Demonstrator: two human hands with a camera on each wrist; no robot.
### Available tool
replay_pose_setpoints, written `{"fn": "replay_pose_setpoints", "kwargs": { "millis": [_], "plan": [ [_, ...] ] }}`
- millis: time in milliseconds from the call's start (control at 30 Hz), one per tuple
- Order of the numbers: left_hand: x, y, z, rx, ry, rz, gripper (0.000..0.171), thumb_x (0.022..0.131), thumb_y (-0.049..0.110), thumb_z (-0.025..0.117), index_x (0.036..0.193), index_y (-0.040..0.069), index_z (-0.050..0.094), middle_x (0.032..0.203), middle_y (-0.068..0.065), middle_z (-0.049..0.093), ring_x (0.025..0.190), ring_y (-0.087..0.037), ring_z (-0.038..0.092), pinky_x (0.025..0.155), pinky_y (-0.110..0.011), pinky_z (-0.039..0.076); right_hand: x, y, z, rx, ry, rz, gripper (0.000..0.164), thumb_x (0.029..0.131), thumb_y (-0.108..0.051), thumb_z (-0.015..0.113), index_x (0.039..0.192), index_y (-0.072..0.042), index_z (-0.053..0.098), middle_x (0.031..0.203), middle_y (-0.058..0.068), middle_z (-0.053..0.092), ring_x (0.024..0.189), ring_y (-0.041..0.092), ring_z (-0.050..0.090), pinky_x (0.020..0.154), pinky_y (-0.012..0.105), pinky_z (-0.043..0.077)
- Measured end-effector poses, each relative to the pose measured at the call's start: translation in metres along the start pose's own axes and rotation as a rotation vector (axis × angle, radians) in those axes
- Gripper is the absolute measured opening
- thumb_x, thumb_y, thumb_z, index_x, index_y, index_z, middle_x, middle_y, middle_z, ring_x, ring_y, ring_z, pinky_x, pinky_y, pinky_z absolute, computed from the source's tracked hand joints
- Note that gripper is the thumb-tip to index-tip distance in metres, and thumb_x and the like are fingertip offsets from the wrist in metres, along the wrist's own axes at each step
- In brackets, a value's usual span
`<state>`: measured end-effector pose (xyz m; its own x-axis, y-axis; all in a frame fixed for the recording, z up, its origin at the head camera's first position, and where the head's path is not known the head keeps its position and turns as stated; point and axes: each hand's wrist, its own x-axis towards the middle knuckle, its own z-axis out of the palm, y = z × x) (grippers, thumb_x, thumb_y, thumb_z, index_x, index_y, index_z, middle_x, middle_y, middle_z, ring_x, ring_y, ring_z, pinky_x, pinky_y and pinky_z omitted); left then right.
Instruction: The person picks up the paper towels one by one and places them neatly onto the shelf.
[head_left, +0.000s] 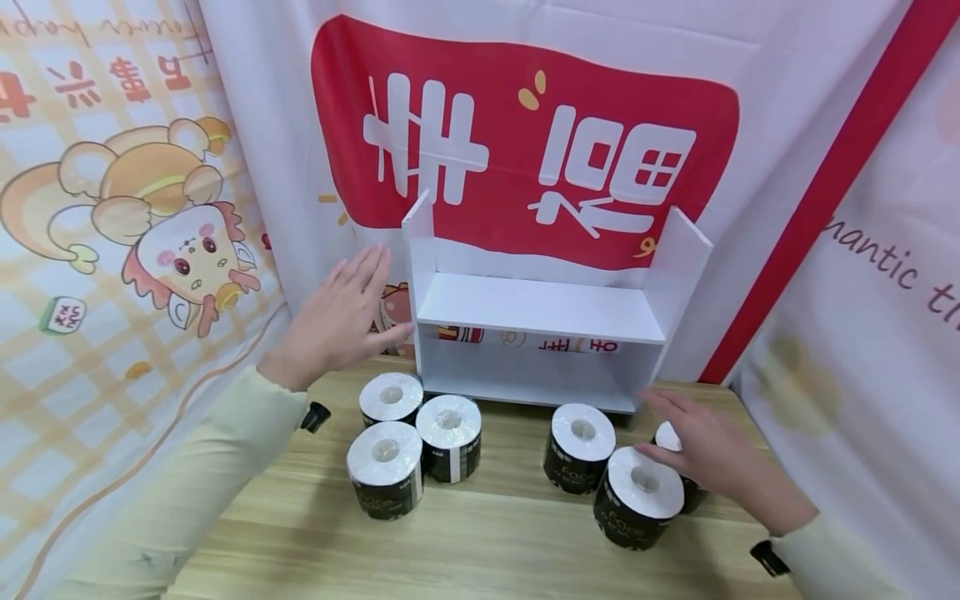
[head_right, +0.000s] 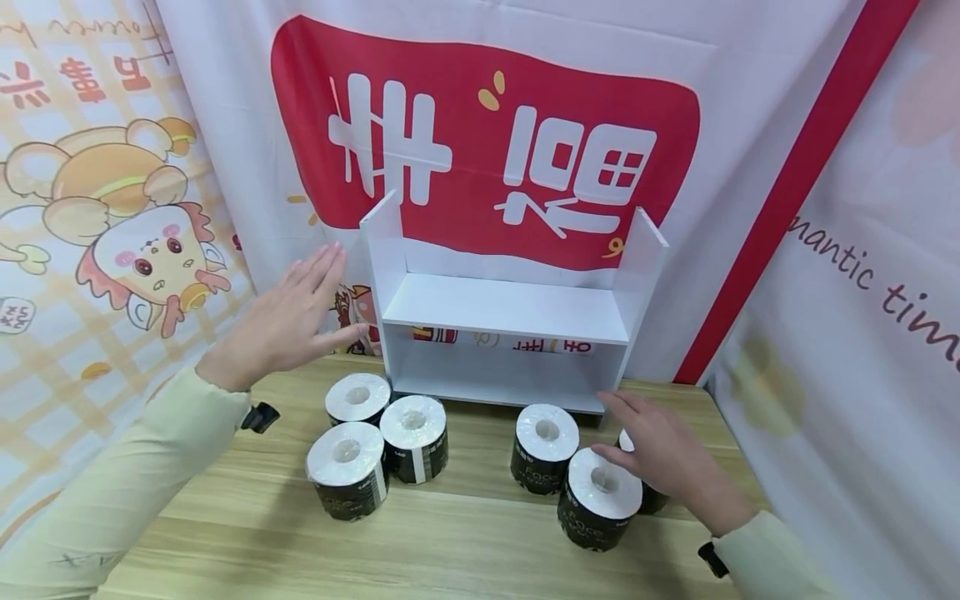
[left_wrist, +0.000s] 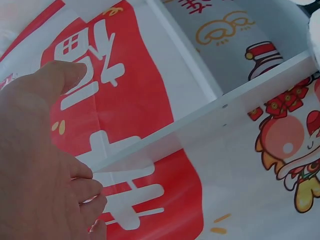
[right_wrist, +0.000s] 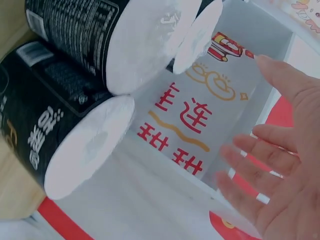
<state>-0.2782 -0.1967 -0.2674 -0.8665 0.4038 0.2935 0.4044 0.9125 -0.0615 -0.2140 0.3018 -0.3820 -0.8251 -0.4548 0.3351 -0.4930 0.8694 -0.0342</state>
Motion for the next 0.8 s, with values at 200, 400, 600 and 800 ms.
{"fn": "replay_pose_setpoints", "kwargs": {
  "millis": [200, 400, 600, 800],
  "plan": [
    [0.014, -0.001, -0.019, 0.027, 0.037, 0.008, 0.108, 0.097, 0.055, 0.065, 0.168, 0.000, 0.007, 0.178, -0.021, 0.007, 0.165, -0.041, 0.010, 0.134, -0.060, 0.017, -0.003, 0.004, -0.011, 0.011, 0.053, -0.080, 0.074, 0.078, -0.037, 0.093, 0.139, -0.005, 0.065, 0.131, 0.020, 0.073, 0.113, 0.041, 0.074, 0.089, 0.058, 0.062],
    [0.028, -0.003, -0.032, 0.050, 0.074, 0.012, 0.106, 0.096, 0.049, 0.069, 0.169, 0.002, 0.009, 0.178, -0.020, 0.010, 0.165, -0.041, 0.012, 0.133, -0.061, 0.020, -0.004, 0.010, -0.015, 0.010, 0.110, -0.196, 0.075, 0.069, -0.031, 0.098, 0.132, -0.003, 0.068, 0.121, 0.016, 0.076, 0.102, 0.034, 0.076, 0.082, 0.052, 0.064],
    [0.044, -0.004, -0.034, 0.044, 0.082, -0.003, 0.110, 0.093, 0.049, 0.073, 0.170, 0.008, 0.006, 0.179, -0.014, 0.009, 0.166, -0.037, 0.011, 0.133, -0.056, 0.022, -0.006, 0.013, -0.018, 0.024, 0.032, -0.194, 0.070, 0.072, -0.036, 0.096, 0.127, -0.002, 0.071, 0.120, 0.016, 0.076, 0.105, 0.036, 0.075, 0.085, 0.055, 0.064],
    [0.059, -0.002, -0.034, 0.010, 0.093, -0.019, 0.109, 0.094, 0.048, 0.072, 0.171, 0.009, 0.005, 0.180, -0.013, 0.008, 0.166, -0.036, 0.012, 0.134, -0.054, 0.021, -0.010, 0.011, -0.017, 0.018, -0.020, -0.204, 0.064, 0.075, -0.040, 0.094, 0.125, -0.007, 0.072, 0.119, 0.010, 0.077, 0.105, 0.033, 0.075, 0.085, 0.052, 0.064]
  ]
}}
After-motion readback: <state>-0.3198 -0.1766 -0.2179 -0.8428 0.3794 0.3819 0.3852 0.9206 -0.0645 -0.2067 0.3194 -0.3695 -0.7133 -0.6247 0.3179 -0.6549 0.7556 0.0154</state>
